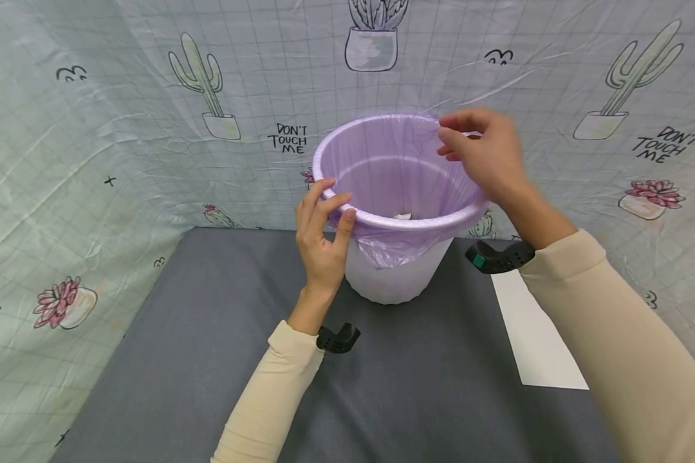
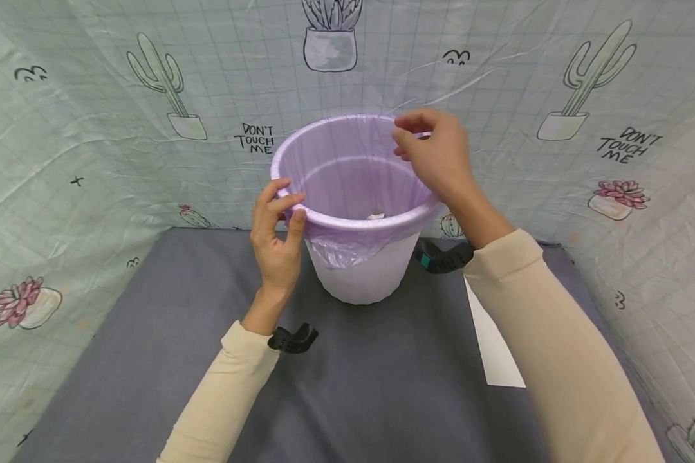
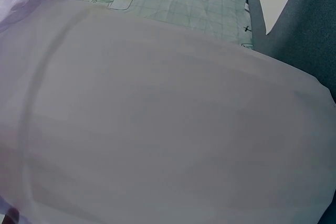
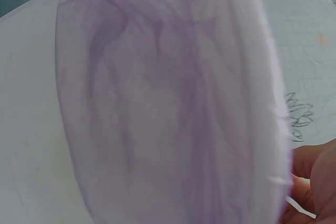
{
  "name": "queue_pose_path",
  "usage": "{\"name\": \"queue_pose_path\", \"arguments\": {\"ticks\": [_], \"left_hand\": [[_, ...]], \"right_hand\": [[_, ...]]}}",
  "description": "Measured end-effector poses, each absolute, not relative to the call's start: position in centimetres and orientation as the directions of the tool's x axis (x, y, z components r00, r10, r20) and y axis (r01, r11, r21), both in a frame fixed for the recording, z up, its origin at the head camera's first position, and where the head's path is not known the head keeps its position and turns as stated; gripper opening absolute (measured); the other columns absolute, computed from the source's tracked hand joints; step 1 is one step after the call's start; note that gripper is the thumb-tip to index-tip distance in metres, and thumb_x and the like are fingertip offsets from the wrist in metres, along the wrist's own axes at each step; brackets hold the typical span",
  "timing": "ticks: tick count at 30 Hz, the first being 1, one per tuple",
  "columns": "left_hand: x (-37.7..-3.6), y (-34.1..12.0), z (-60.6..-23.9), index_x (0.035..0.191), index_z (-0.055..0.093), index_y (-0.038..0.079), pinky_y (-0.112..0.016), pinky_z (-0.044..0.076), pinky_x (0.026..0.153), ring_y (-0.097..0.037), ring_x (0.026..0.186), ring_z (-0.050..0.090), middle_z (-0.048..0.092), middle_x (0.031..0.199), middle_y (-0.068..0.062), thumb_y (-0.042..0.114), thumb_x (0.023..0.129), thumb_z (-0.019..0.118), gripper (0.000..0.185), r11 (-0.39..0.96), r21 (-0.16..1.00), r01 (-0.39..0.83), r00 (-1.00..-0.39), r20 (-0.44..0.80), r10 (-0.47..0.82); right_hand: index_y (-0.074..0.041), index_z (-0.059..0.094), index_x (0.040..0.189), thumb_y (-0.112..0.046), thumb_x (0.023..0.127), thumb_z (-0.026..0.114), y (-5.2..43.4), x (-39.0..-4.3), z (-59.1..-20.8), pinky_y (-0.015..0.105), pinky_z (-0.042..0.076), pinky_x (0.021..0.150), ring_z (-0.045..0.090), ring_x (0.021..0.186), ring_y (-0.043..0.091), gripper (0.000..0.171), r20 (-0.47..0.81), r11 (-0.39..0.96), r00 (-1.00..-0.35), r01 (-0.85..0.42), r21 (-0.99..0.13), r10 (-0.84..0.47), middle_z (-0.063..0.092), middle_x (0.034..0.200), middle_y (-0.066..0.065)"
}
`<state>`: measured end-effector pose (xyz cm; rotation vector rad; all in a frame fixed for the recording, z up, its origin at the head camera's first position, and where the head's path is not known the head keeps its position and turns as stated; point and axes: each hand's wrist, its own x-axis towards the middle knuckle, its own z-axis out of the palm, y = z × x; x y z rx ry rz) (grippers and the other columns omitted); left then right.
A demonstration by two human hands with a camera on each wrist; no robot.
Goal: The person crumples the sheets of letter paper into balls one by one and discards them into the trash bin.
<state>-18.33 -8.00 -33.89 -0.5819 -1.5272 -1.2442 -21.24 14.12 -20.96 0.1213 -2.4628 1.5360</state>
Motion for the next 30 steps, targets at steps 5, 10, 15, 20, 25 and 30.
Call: {"name": "queue_pose_path", "arguments": {"ticks": [5,10,15,20,25,30], "left_hand": [[-18.3,-7.9,-33.8,0.099,0.069,0.008,-0.042,0.040,0.091,-0.030,0.109,0.050,0.059,0.120,-0.013,0.036,0.094,0.062,0.030,0.346,0.402,0.848,-0.340,0.913,-0.226],[-18.4,-8.0,-33.6,0.097,0.069,0.007,-0.042,0.039,0.090,-0.033,0.106,0.051,0.059,0.118,-0.017,0.038,0.093,0.063,0.032,0.345,0.382,0.857,-0.322,0.921,-0.218],[-18.5,-8.2,-33.6,0.097,0.070,0.006,-0.042,0.039,0.087,-0.035,0.104,0.051,0.059,0.117,-0.019,0.038,0.094,0.062,0.034,0.345,0.362,0.866,-0.306,0.929,-0.208],[-18.3,-8.2,-33.6,0.097,0.070,0.007,-0.039,0.038,0.085,-0.032,0.103,0.051,0.059,0.118,-0.016,0.039,0.094,0.062,0.033,0.347,0.378,0.859,-0.326,0.924,-0.200],[-18.0,-8.2,-33.6,0.098,0.070,0.007,-0.035,0.038,0.080,-0.030,0.099,0.050,0.059,0.119,-0.014,0.037,0.094,0.062,0.031,0.344,0.399,0.850,-0.354,0.916,-0.188],[-17.6,-8.4,-33.4,0.098,0.070,0.006,-0.031,0.039,0.070,-0.029,0.092,0.048,0.058,0.121,-0.015,0.033,0.094,0.062,0.028,0.349,0.403,0.846,-0.366,0.915,-0.168]], "right_hand": [[-0.011,0.066,0.117,-0.027,0.093,0.065,15.3,-20.0,-21.2,0.023,0.053,0.075,0.065,0.085,0.018,0.029,0.294,0.427,-0.954,-0.241,-0.872,0.061,0.061,0.109,0.005],[-0.007,0.067,0.113,-0.020,0.092,0.066,16.7,-18.8,-21.8,0.019,0.052,0.071,0.065,0.081,0.016,0.025,0.364,0.379,-0.929,-0.315,-0.870,0.065,0.062,0.104,0.003],[-0.005,0.067,0.113,-0.017,0.092,0.066,18.2,-17.7,-22.5,0.016,0.052,0.070,0.065,0.082,0.014,0.024,0.416,0.384,-0.905,-0.357,-0.852,0.082,0.062,0.105,0.002],[-0.007,0.066,0.117,-0.020,0.093,0.064,19.6,-16.4,-23.6,0.015,0.049,0.072,0.064,0.084,0.009,0.027,0.456,0.474,-0.885,-0.363,-0.802,0.094,0.062,0.108,0.001],[-0.009,0.066,0.119,-0.022,0.094,0.063,21.0,-14.8,-24.8,0.015,0.047,0.068,0.063,0.084,0.007,0.028,0.472,0.528,-0.875,-0.352,-0.773,0.109,0.063,0.108,-0.004],[-0.008,0.066,0.119,-0.021,0.094,0.063,22.3,-13.1,-26.2,0.014,0.048,0.066,0.062,0.080,0.006,0.028,0.483,0.552,-0.865,-0.340,-0.761,0.132,0.064,0.101,-0.010]]}}
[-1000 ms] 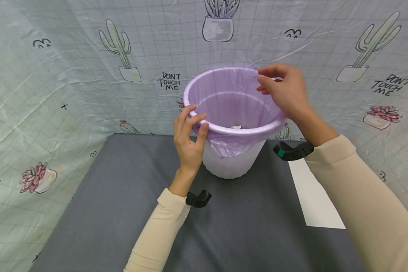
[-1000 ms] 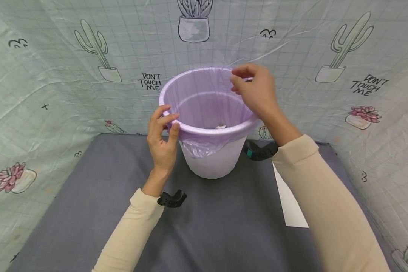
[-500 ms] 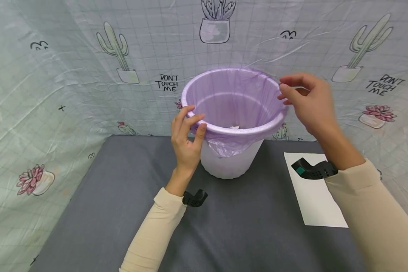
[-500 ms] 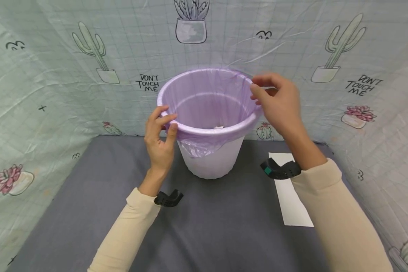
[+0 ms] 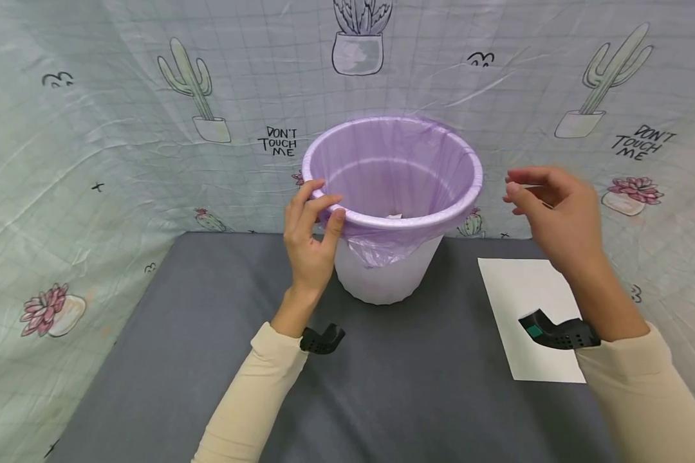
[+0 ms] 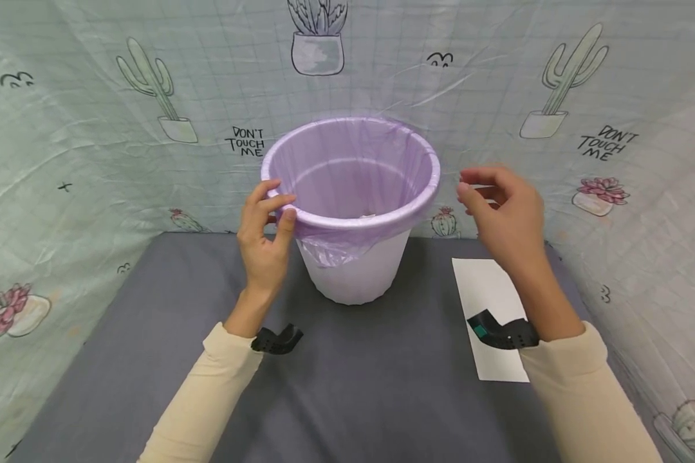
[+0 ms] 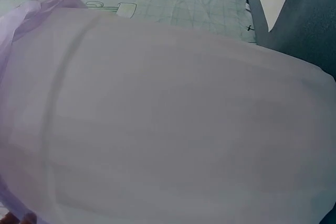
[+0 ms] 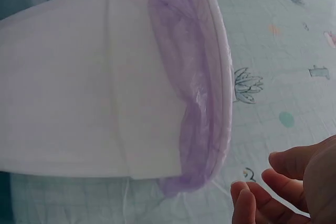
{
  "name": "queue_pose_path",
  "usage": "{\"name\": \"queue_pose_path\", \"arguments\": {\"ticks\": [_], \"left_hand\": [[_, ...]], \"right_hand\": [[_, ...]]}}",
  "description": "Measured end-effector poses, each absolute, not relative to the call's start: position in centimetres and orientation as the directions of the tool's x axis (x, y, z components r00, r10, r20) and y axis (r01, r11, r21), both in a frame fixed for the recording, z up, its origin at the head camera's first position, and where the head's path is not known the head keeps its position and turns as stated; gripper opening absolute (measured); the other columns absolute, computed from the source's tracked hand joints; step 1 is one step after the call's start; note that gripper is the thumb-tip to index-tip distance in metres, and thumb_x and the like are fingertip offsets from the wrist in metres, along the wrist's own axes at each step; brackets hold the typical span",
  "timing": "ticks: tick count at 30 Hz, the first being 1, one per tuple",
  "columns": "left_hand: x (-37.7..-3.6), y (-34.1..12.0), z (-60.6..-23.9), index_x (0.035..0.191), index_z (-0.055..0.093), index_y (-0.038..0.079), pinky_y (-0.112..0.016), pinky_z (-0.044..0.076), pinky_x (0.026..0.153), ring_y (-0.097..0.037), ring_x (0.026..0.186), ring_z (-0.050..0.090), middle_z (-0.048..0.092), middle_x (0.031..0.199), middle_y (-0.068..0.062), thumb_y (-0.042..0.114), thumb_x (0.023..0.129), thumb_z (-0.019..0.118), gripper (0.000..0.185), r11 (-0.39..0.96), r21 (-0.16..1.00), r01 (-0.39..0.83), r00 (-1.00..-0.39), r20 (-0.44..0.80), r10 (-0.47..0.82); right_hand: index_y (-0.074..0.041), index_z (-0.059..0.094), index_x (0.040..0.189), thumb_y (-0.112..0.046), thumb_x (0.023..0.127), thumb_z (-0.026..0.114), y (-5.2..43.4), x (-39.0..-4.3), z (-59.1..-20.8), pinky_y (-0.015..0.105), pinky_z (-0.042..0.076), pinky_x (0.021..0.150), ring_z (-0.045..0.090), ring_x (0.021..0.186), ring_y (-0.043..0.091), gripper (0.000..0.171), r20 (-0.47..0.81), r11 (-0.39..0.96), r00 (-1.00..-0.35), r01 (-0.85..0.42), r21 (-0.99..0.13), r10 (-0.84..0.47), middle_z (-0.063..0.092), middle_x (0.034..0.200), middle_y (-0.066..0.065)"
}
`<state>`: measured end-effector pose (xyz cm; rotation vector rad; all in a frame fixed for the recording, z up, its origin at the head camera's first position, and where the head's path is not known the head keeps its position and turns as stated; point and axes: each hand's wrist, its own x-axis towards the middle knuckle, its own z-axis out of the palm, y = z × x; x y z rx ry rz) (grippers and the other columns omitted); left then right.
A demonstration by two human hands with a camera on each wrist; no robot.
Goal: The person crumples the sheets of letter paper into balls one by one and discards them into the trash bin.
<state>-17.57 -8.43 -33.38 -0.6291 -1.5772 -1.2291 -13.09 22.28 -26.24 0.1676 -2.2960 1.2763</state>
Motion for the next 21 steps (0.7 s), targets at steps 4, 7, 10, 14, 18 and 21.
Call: {"name": "queue_pose_path", "arguments": {"ticks": [4,7,10,14,18,21], "left_hand": [[-17.3,-8.9,-33.0,0.098,0.070,0.007,-0.033,0.043,0.069,-0.029,0.100,0.050,0.058,0.122,-0.014,0.027,0.092,0.066,0.021,0.347,0.420,0.839,-0.395,0.908,-0.142],[-16.8,-9.0,-32.7,0.101,0.069,0.005,-0.034,0.044,0.068,-0.028,0.105,0.051,0.057,0.122,-0.016,0.016,0.089,0.069,0.017,0.350,0.433,0.830,-0.416,0.900,-0.127],[-15.5,-8.6,-31.8,0.105,0.066,-0.002,-0.039,0.045,0.066,-0.030,0.107,0.053,0.056,0.119,-0.022,0.002,0.086,0.068,0.019,0.323,0.453,0.831,-0.429,0.892,-0.145],[-13.6,-8.1,-30.9,0.104,0.064,-0.008,-0.041,0.047,0.064,-0.032,0.103,0.056,0.058,0.111,-0.026,-0.002,0.087,0.065,0.018,0.267,0.467,0.843,-0.430,0.883,-0.186],[-13.1,-7.7,-32.4,0.101,0.066,-0.003,-0.035,0.046,0.068,-0.029,0.100,0.056,0.060,0.108,-0.022,0.012,0.091,0.063,0.018,0.250,0.454,0.855,-0.412,0.888,-0.205],[-12.5,-7.3,-33.4,0.099,0.068,-0.001,-0.034,0.045,0.070,-0.030,0.099,0.057,0.061,0.107,-0.020,0.017,0.092,0.063,0.020,0.247,0.452,0.857,-0.406,0.888,-0.215]], "right_hand": [[-0.008,0.065,0.120,-0.019,0.094,0.063,23.4,-11.8,-27.5,0.012,0.047,0.068,0.062,0.080,0.004,0.028,0.477,0.564,-0.863,-0.314,-0.764,0.166,0.064,0.104,-0.010],[-0.006,0.064,0.120,-0.017,0.094,0.063,24.3,-10.7,-28.6,0.010,0.046,0.070,0.062,0.083,0.003,0.029,0.462,0.555,-0.865,-0.290,-0.780,0.197,0.063,0.108,-0.007],[-0.005,0.064,0.121,-0.015,0.094,0.063,25.4,-9.7,-29.9,0.009,0.045,0.072,0.061,0.085,0.003,0.029,0.442,0.549,-0.869,-0.262,-0.793,0.223,0.063,0.109,-0.008],[-0.004,0.063,0.121,-0.012,0.093,0.064,26.8,-8.4,-31.9,0.008,0.045,0.071,0.060,0.084,0.001,0.029,0.422,0.546,-0.870,-0.231,-0.805,0.253,0.063,0.107,-0.012],[-0.003,0.062,0.122,-0.013,0.093,0.064,28.2,-7.1,-33.9,0.007,0.046,0.070,0.060,0.083,0.000,0.031,0.375,0.543,-0.878,-0.168,-0.823,0.298,0.063,0.106,-0.014],[-0.003,0.061,0.123,-0.017,0.093,0.064,29.2,-6.3,-35.4,0.006,0.045,0.069,0.060,0.083,-0.002,0.033,0.334,0.557,-0.882,-0.103,-0.824,0.331,0.062,0.105,-0.016]]}}
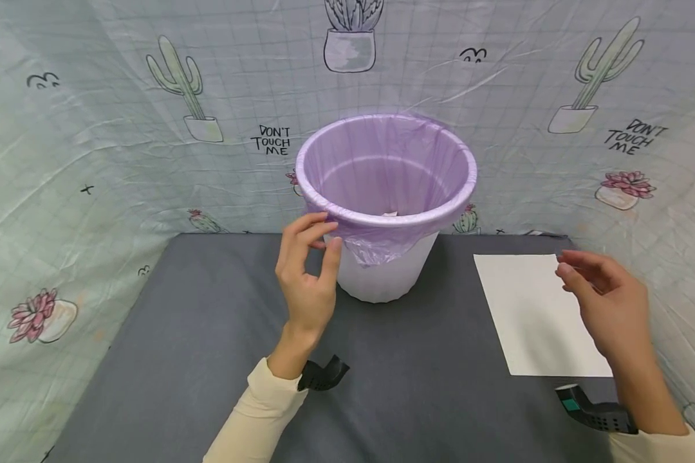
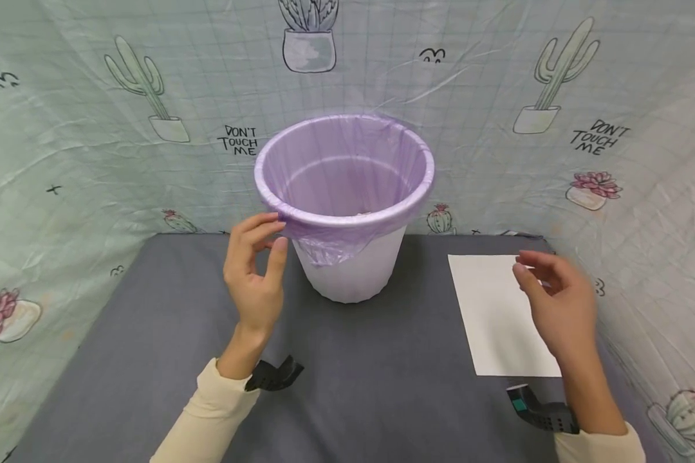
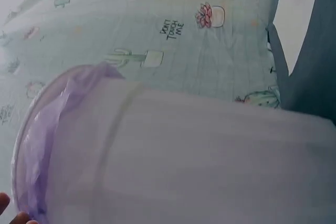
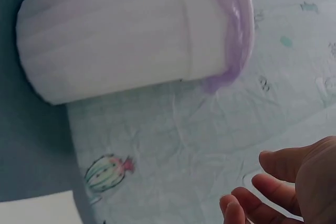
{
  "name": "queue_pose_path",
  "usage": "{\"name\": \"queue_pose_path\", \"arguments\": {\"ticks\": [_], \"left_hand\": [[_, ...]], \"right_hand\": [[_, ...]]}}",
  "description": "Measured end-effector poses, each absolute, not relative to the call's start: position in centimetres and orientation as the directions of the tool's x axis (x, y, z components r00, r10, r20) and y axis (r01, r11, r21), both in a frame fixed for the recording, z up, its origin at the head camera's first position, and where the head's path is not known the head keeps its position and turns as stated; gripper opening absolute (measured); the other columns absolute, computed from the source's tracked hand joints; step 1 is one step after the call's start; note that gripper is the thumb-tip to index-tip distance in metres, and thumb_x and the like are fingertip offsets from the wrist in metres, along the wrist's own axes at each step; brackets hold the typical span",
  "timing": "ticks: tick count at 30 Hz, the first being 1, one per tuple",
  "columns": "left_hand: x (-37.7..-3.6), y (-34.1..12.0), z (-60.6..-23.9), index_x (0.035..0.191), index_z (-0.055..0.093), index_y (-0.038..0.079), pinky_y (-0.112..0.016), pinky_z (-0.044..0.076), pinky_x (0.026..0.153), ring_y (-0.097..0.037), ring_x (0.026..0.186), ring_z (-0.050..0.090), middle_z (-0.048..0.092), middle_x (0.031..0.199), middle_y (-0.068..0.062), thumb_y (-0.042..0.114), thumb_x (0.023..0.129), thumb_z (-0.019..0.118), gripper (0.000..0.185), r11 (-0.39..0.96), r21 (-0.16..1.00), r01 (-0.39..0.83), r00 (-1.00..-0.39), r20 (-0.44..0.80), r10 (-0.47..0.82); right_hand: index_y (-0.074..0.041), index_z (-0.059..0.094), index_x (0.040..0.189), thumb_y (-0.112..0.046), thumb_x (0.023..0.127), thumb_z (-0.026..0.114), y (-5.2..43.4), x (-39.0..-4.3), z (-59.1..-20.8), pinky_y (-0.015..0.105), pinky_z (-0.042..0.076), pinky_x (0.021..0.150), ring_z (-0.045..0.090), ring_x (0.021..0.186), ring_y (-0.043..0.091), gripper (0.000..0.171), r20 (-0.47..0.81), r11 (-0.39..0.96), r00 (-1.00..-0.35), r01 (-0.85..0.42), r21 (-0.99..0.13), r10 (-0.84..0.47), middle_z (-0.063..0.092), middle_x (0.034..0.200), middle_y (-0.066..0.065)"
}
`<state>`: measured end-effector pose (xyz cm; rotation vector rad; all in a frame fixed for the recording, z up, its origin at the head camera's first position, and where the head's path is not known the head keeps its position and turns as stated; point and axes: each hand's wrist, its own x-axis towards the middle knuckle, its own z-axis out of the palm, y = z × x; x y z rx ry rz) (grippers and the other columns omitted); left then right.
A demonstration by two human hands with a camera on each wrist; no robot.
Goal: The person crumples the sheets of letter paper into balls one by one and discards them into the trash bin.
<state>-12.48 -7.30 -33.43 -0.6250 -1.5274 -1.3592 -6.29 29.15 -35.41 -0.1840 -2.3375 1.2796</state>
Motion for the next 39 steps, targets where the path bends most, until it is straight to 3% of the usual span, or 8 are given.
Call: {"name": "queue_pose_path", "arguments": {"ticks": [8,15,19,22,27,30,33,39], "left_hand": [[-10.2,-5.1,-36.0,0.100,0.065,-0.002,-0.036,0.045,0.069,-0.028,0.085,0.056,0.061,0.104,-0.019,0.019,0.096,0.059,0.022,0.188,0.433,0.881,-0.414,0.900,-0.135],[-8.5,-2.7,-38.1,0.099,0.063,-0.002,-0.034,0.050,0.069,-0.026,0.087,0.059,0.061,0.101,-0.018,0.017,0.096,0.059,0.020,0.116,0.425,0.898,-0.424,0.905,-0.036],[-7.4,-1.0,-38.9,0.098,0.064,-0.002,-0.029,0.050,0.070,-0.025,0.087,0.061,0.062,0.097,-0.017,0.013,0.094,0.061,0.015,0.094,0.424,0.901,-0.430,0.902,0.047],[-7.0,0.4,-40.5,0.099,0.064,0.000,-0.026,0.050,0.075,-0.023,0.089,0.061,0.062,0.098,-0.015,0.011,0.092,0.062,0.014,0.092,0.437,0.895,-0.446,0.886,0.126],[-6.9,3.0,-44.6,0.105,0.065,0.006,-0.021,0.046,0.089,-0.015,0.098,0.059,0.061,0.105,-0.005,0.014,0.090,0.066,0.017,0.151,0.469,0.870,-0.493,0.829,0.265],[-6.6,4.3,-46.4,0.107,0.065,0.011,-0.017,0.043,0.090,-0.009,0.100,0.057,0.061,0.107,0.000,0.018,0.090,0.068,0.019,0.206,0.475,0.855,-0.518,0.775,0.361],[-6.2,5.2,-47.6,0.111,0.065,0.013,-0.016,0.040,0.093,-0.007,0.105,0.055,0.060,0.111,0.002,0.022,0.091,0.068,0.022,0.246,0.479,0.843,-0.536,0.698,0.475],[-5.5,6.6,-49.0,0.125,0.062,0.021,-0.018,0.034,0.101,-0.005,0.119,0.048,0.057,0.125,0.006,0.034,0.094,0.063,0.033,0.397,0.436,0.808,-0.582,0.483,0.654]], "right_hand": [[-0.005,0.062,0.124,-0.023,0.093,0.065,31.9,-4.3,-38.9,0.006,0.042,0.066,0.058,0.078,-0.008,0.036,0.247,0.575,-0.862,0.061,-0.816,0.442,0.058,0.093,-0.026],[-0.008,0.062,0.125,-0.031,0.090,0.068,33.9,-2.7,-41.9,0.011,0.036,0.066,0.048,0.086,-0.012,0.043,0.114,0.529,-0.839,0.224,-0.819,0.532,0.054,0.088,-0.030],[-0.002,0.058,0.128,-0.042,0.088,0.067,34.8,-2.3,-43.7,0.019,0.035,0.064,0.042,0.083,-0.011,0.057,0.055,0.556,-0.808,0.352,-0.753,0.586,0.051,0.087,-0.028],[0.001,0.056,0.129,-0.044,0.088,0.066,35.5,-2.1,-45.1,0.020,0.037,0.061,0.040,0.081,-0.008,0.062,0.020,0.550,-0.793,0.404,-0.731,0.609,0.057,0.094,-0.015],[0.004,0.049,0.134,-0.045,0.090,0.063,36.5,-2.1,-46.6,0.033,0.042,0.075,0.051,0.107,0.023,0.067,-0.038,0.561,-0.797,0.458,-0.690,0.603,0.055,0.126,0.020],[0.007,0.044,0.137,-0.045,0.091,0.061,36.7,-2.3,-47.1,0.053,0.038,0.091,0.040,0.123,0.046,0.071,-0.068,0.553,-0.783,0.495,-0.670,0.618,0.043,0.137,0.030],[0.011,0.042,0.136,-0.042,0.090,0.064,36.7,-2.3,-47.6,0.060,0.024,0.102,0.035,0.125,0.051,0.073,-0.069,0.552,-0.768,0.516,-0.655,0.636,0.041,0.137,0.034],[0.015,0.039,0.135,-0.041,0.085,0.069,36.9,-2.3,-48.6,0.064,0.015,0.092,0.031,0.119,0.058,0.081,-0.043,0.592,-0.765,0.532,-0.606,0.643,0.039,0.132,0.039]]}}
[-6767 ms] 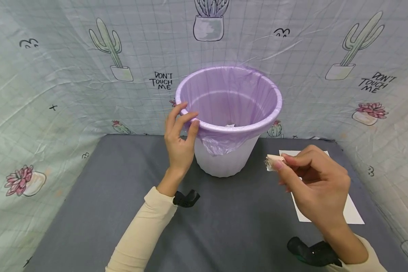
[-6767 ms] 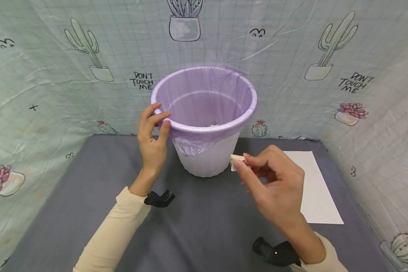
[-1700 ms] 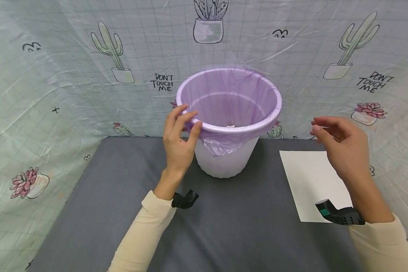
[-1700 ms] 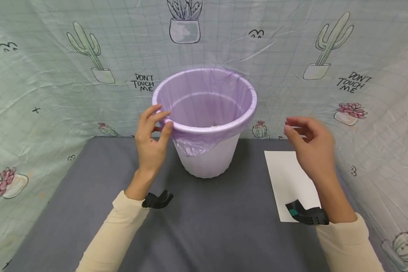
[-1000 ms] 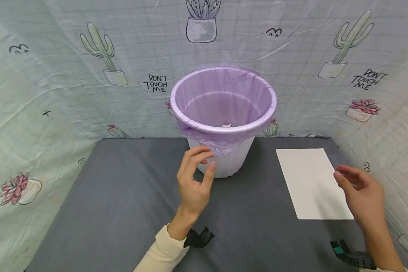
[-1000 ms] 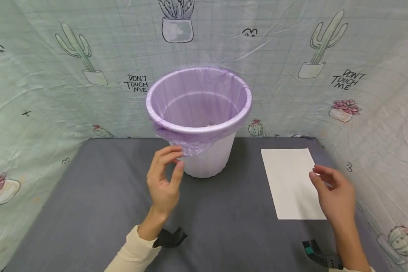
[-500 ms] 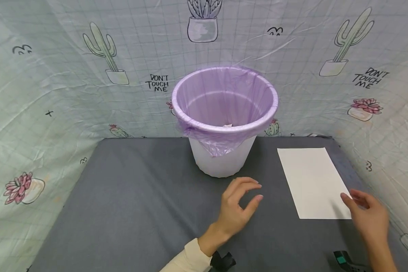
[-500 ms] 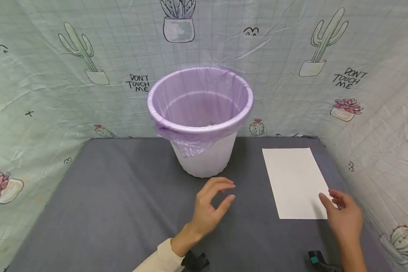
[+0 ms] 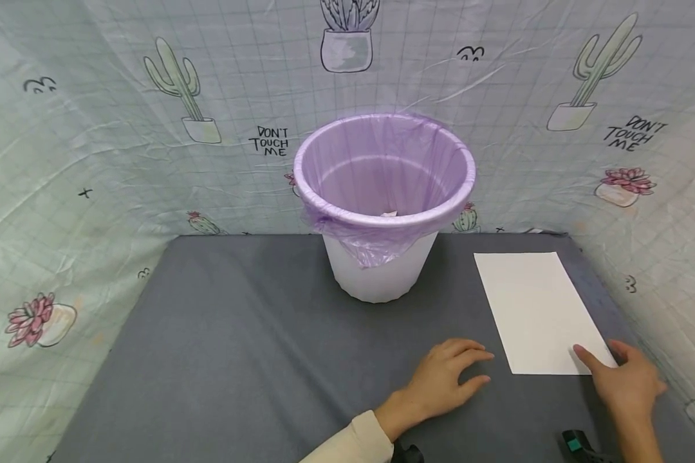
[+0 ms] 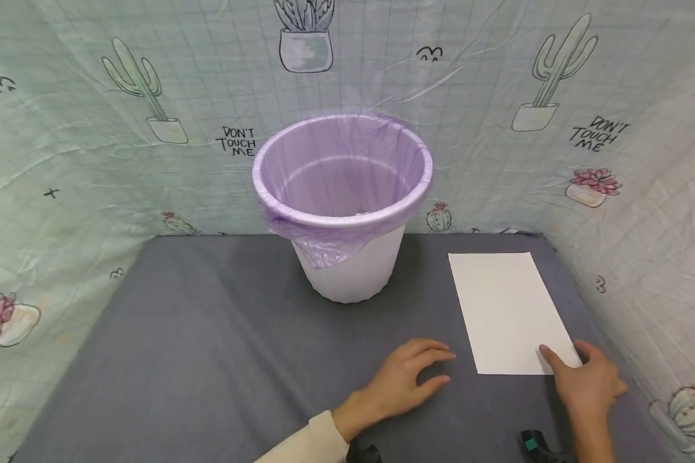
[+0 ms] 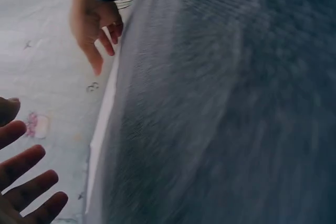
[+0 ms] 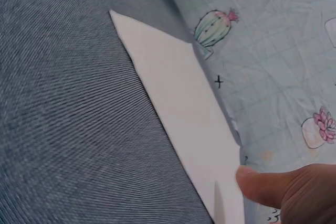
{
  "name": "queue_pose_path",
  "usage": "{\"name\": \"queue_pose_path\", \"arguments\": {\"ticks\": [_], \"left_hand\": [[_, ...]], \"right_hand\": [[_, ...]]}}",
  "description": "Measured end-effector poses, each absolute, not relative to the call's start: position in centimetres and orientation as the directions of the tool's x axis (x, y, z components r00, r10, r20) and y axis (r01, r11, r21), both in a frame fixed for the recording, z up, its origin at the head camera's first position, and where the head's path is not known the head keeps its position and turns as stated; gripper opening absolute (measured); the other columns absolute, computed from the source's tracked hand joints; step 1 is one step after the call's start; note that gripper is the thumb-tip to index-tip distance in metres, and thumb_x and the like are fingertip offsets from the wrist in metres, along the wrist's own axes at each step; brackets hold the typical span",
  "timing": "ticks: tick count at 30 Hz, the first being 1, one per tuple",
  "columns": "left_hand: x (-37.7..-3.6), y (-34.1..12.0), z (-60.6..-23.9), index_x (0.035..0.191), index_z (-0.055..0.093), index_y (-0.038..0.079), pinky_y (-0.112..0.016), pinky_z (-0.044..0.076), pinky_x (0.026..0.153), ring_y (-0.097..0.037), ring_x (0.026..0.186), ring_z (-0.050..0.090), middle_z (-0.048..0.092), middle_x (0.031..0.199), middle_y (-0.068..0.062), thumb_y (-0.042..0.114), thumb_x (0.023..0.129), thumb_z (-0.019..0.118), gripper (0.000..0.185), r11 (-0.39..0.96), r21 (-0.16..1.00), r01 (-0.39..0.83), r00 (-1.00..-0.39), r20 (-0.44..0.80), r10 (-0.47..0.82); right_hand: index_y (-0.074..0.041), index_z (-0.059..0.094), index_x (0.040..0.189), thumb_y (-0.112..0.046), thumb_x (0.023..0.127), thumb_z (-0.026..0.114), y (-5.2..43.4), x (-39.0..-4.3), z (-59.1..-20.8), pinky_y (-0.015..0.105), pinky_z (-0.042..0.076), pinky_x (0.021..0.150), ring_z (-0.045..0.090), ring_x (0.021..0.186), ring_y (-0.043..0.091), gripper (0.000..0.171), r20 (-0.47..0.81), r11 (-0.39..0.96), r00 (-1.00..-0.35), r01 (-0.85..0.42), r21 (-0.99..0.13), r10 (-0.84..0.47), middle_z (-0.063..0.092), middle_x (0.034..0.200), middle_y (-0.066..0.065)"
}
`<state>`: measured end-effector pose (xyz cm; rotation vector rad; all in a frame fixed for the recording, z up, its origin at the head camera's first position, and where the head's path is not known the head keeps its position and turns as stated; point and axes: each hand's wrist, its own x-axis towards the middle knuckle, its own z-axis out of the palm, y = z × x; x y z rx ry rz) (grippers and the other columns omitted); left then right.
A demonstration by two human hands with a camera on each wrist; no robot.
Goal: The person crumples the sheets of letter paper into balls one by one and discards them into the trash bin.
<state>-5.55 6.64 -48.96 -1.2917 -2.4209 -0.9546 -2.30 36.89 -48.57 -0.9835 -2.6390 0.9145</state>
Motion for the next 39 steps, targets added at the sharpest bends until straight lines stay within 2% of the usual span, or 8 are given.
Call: {"name": "queue_pose_path", "arguments": {"ticks": [7,15,25,28,30,33,35,39], "left_hand": [[-5.2,9.9,-50.1,0.140,0.049,0.027,-0.023,0.027,0.108,-0.008,0.136,0.031,0.042,0.144,0.010,0.046,0.097,0.050,0.046,0.517,0.288,0.806,-0.576,0.182,0.797],[-5.1,12.1,-50.5,0.141,0.046,0.034,-0.027,0.019,0.112,-0.009,0.139,0.024,0.034,0.149,0.013,0.053,0.095,0.050,0.050,0.586,0.128,0.800,-0.596,0.055,0.801],[-5.1,12.3,-50.8,0.141,0.046,0.035,-0.027,0.016,0.113,-0.008,0.140,0.021,0.032,0.150,0.013,0.054,0.094,0.050,0.050,0.591,0.076,0.803,-0.594,0.033,0.804],[-5.3,12.1,-50.6,0.141,0.047,0.034,-0.026,0.018,0.113,-0.008,0.140,0.023,0.034,0.149,0.012,0.053,0.095,0.050,0.049,0.585,0.129,0.801,-0.594,0.043,0.803],[-5.4,11.8,-50.1,0.141,0.047,0.031,-0.026,0.022,0.111,-0.008,0.138,0.027,0.037,0.148,0.010,0.049,0.096,0.051,0.049,0.572,0.216,0.791,-0.598,0.078,0.798],[-5.8,11.4,-48.9,0.142,0.046,0.025,-0.022,0.027,0.107,-0.007,0.135,0.033,0.042,0.145,0.006,0.043,0.098,0.051,0.048,0.511,0.402,0.760,-0.614,0.184,0.768],[-6.1,11.3,-47.9,0.143,0.045,0.019,-0.018,0.029,0.105,-0.005,0.132,0.036,0.045,0.143,0.002,0.036,0.099,0.054,0.048,0.423,0.524,0.739,-0.621,0.288,0.729],[-6.7,11.2,-45.6,0.142,0.044,0.011,-0.014,0.032,0.101,-0.002,0.129,0.039,0.048,0.140,-0.002,0.024,0.097,0.060,0.050,0.216,0.652,0.727,-0.619,0.485,0.619]], "right_hand": [[0.010,0.030,0.140,-0.044,0.081,0.072,36.8,-2.4,-49.4,0.073,0.019,0.090,0.012,0.122,0.062,0.091,-0.131,0.547,-0.727,0.610,-0.573,0.674,0.022,0.134,0.045],[0.013,0.022,0.143,-0.048,0.080,0.071,37.0,-2.5,-49.5,0.073,0.016,0.094,0.009,0.120,0.065,0.101,-0.187,0.529,-0.734,0.618,-0.581,0.653,0.015,0.130,0.052],[0.014,0.053,0.121,-0.016,0.087,0.064,35.4,-2.0,-48.8,0.061,0.029,0.092,0.045,0.108,0.056,0.047,0.146,0.581,-0.683,0.466,-0.667,0.716,0.052,0.116,0.039],[0.012,0.061,0.114,-0.013,0.086,0.067,34.3,-1.8,-48.5,0.051,0.038,0.081,0.053,0.098,0.052,0.038,0.280,0.599,-0.622,0.390,-0.699,0.731,0.059,0.106,0.036],[0.007,0.065,0.112,-0.013,0.085,0.070,33.4,-1.7,-48.2,0.033,0.042,0.073,0.064,0.085,0.027,0.034,0.350,0.604,-0.570,0.348,-0.717,0.743,0.063,0.102,0.032],[0.000,0.069,0.114,-0.011,0.084,0.072,32.3,-1.6,-47.6,0.010,0.033,0.062,0.053,0.070,-0.009,0.032,0.458,0.626,-0.501,0.239,-0.742,0.734,0.067,0.102,0.025],[-0.006,0.069,0.116,-0.009,0.083,0.072,31.5,-1.5,-47.3,0.003,0.032,0.063,0.042,0.071,-0.023,0.033,0.542,0.660,-0.462,0.136,-0.739,0.702,0.068,0.105,0.020],[-0.009,0.073,0.110,-0.004,0.082,0.072,29.7,-1.6,-46.7,0.003,0.034,0.064,0.048,0.080,-0.018,0.029,0.709,0.742,-0.365,-0.069,-0.667,0.604,0.070,0.100,0.015]]}}
